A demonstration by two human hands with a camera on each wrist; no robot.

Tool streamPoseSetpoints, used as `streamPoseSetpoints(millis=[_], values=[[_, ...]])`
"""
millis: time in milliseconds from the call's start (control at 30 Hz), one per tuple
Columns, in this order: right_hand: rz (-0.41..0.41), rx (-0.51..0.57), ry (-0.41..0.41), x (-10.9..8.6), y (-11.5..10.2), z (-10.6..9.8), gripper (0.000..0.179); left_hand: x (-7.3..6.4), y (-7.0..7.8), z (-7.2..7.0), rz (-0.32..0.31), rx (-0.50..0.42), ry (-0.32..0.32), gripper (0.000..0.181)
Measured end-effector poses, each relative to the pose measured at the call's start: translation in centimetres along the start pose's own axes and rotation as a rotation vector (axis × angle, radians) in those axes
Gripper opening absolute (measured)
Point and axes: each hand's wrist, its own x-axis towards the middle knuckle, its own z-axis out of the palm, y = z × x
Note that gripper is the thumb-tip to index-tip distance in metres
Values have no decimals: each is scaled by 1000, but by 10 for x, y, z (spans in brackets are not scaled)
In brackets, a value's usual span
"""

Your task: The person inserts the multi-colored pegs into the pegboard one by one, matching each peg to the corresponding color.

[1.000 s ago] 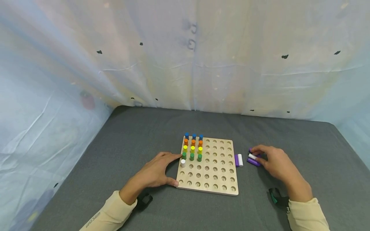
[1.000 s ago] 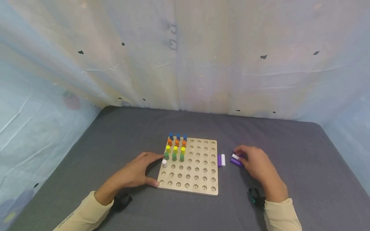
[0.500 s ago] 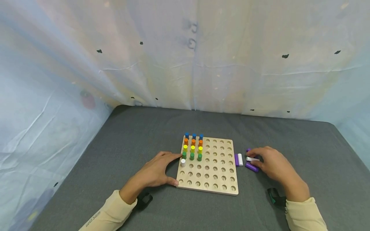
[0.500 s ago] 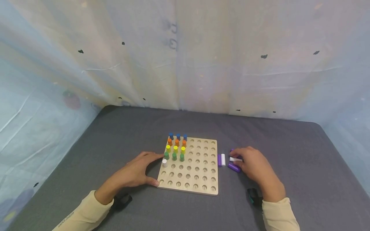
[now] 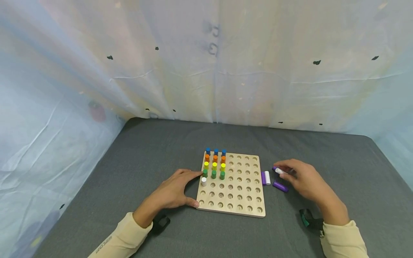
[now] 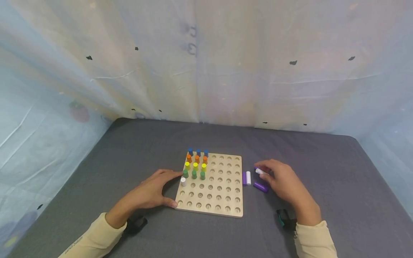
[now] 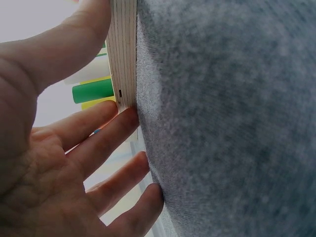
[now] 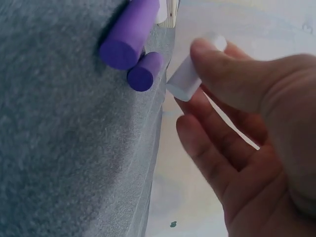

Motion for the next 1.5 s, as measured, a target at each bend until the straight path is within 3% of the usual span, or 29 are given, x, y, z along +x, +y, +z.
streamPoseSetpoints(millis=[333,633,1233,1500], values=[[124,-7,12,-1,4,-2,27,0,0,-1,7,-2,5,95],[168,-9,29,0,10,5,26,-2,1,1,1,-16,4,95],[176,8,16,0,10,9,26,0,0,0,7,-18,3,95],[136,5,77,1,1,5,26,0,0,-1,-1,-22,-3,95]])
